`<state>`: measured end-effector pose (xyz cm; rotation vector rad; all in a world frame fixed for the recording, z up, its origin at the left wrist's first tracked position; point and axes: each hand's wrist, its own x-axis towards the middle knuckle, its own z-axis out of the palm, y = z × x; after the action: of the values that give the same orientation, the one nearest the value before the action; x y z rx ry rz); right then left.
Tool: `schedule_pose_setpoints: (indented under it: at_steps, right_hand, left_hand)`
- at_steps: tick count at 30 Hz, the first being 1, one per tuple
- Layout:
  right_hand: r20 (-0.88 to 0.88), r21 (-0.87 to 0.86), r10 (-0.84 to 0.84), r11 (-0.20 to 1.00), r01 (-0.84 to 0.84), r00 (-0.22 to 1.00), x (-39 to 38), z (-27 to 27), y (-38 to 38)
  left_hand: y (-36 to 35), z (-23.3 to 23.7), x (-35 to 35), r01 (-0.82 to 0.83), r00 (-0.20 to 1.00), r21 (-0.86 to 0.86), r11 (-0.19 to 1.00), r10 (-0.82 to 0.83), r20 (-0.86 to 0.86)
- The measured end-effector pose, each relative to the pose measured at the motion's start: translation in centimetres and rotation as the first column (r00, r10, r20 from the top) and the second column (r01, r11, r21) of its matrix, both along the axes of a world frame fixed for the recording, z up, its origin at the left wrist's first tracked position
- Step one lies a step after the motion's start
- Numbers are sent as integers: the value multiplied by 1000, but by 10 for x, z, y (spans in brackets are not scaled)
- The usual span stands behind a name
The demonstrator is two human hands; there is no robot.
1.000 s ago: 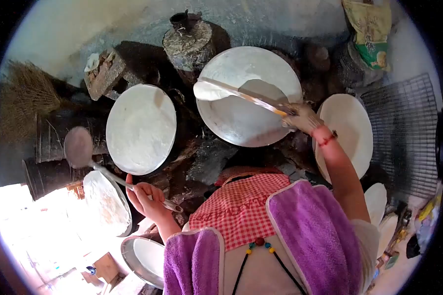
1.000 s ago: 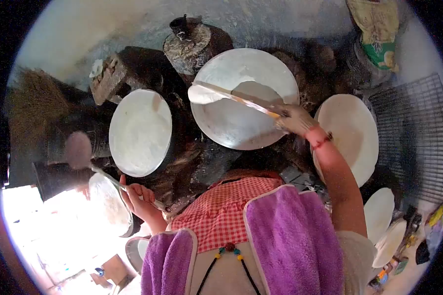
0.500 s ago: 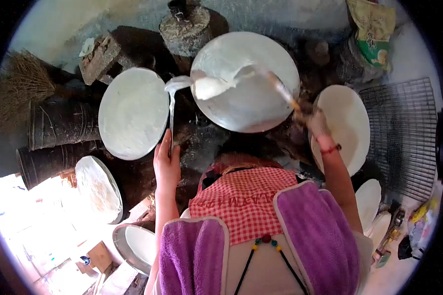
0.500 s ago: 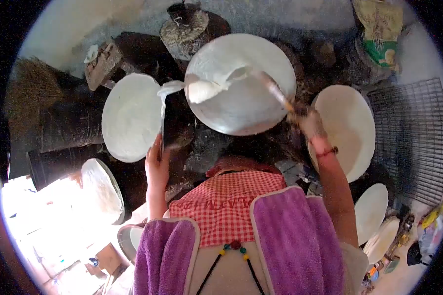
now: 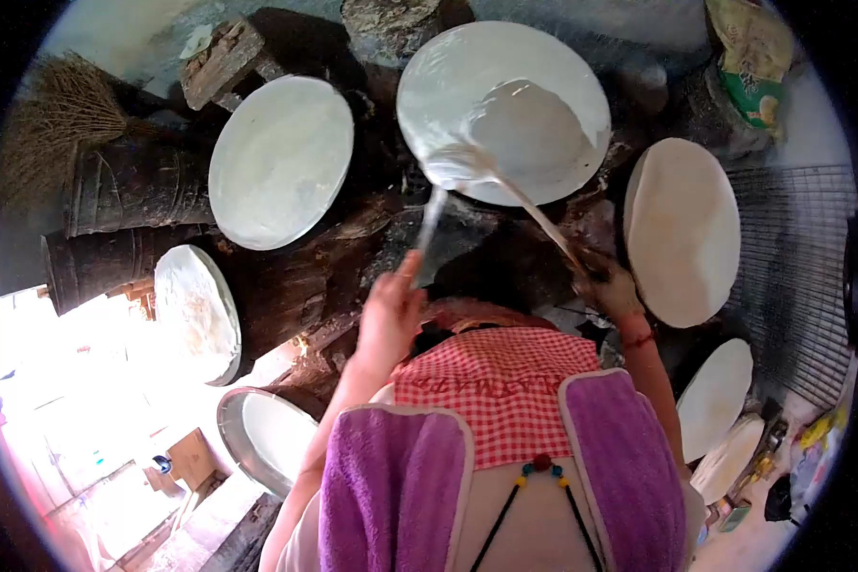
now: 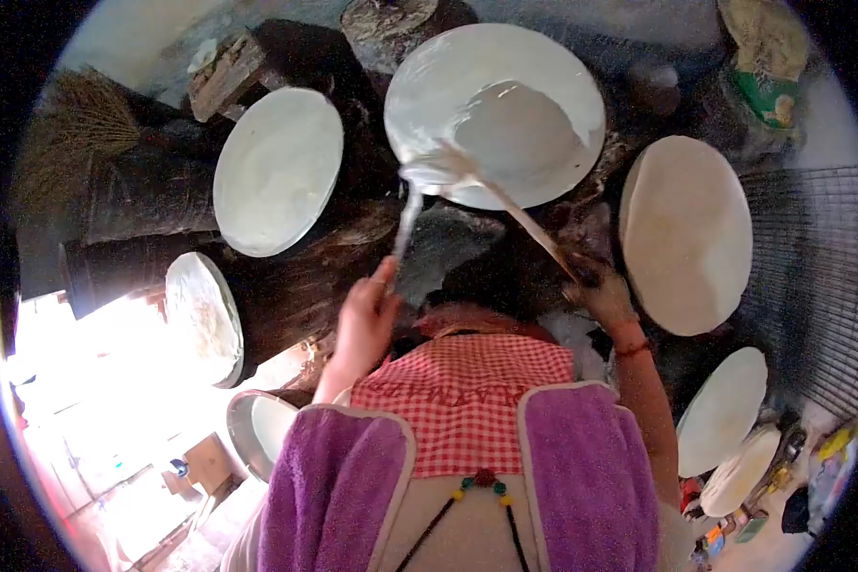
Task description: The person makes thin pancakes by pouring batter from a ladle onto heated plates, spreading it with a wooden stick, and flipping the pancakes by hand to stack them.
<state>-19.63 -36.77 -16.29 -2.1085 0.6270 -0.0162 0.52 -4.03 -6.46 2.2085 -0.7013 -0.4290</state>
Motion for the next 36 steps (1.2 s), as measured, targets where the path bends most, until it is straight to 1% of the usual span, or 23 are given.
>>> schedule_pose_setpoints:
  at_steps: [1,2,3,6,8,9,10,11,13,14,15,16,17,19,21,23,25,27,28,29,31,33,36]
  right_hand:
    - [24,-465,138,878,-111,990,-14,-1,14]
    - [-130,-204,-92,977,64,987,-51,-69,19]
    - [-314,-17,-313,946,324,896,-88,-136,25]
    - [-366,-209,-448,894,397,816,-49,-121,77]
    - [-136,271,-681,673,688,720,26,-44,106]
    - [-165,736,-691,389,554,704,62,-16,119]
    - [31,739,-649,527,420,760,99,38,134]
    - [-11,844,-542,445,298,840,119,53,136]
    - [-120,780,-358,542,311,926,174,57,159]
    - [-31,731,-355,629,263,934,196,34,172]
    - [-150,860,-348,416,296,925,219,21,184]
    - [-139,879,-405,370,301,904,236,6,193]
    - [-211,750,-472,483,452,856,247,-14,198]
    - [-210,918,-538,179,354,816,233,1,213]
    - [-194,891,-490,275,362,850,183,12,216]
    - [-291,877,-606,140,459,741,138,1,210]
    - [-301,715,-648,333,615,700,102,13,198]
    - [-178,688,-647,457,564,742,73,6,166]
    - [-431,669,-612,276,690,663,56,-35,135]
    - [-472,617,-521,381,689,711,66,19,124]
    - [-354,710,-434,451,541,828,39,-35,62]
    - [-521,250,-538,646,721,663,53,0,36]
    - [-453,12,-547,786,618,704,70,10,22]
  left_hand:
    - [-3,0,-4,47,999,-21,999,-47,-27]
    - [-8,-7,-3,107,993,-78,991,-110,-38]
    - [-13,-18,5,171,983,-140,975,-179,-46]
    - [-41,-45,38,323,944,-174,930,-329,-7]
    - [-38,-34,41,102,913,-433,895,-257,-316]
    - [-25,-14,38,-59,827,-478,877,-225,-515]
    - [-10,11,37,-171,776,-548,819,-231,-587]
    - [5,29,39,-282,721,-600,749,-247,-647]
    - [33,32,47,-349,817,-613,709,-91,-570]
    - [45,33,52,-456,764,-588,668,-44,-643]
    - [58,33,56,-560,698,-546,622,-1,-716]
    - [74,28,56,-621,682,-521,586,76,-727]
    - [90,22,55,-674,662,-497,546,149,-735]
    - [126,11,51,-714,652,-492,498,219,-725]
    - [160,3,44,-774,592,-412,480,319,-740]
    - [188,-12,36,-794,577,-430,430,307,-757]
    - [199,-14,32,-818,554,-412,402,352,-755]
    - [202,-14,33,-811,568,-447,378,323,-757]
    - [204,-13,36,-795,590,-469,385,309,-746]
    - [203,-13,38,-778,612,-491,391,296,-734]
    - [184,7,37,-800,592,-484,355,333,-734]
    - [173,16,31,-821,569,-476,316,380,-729]
    - [162,21,26,-770,634,-544,332,304,-711]
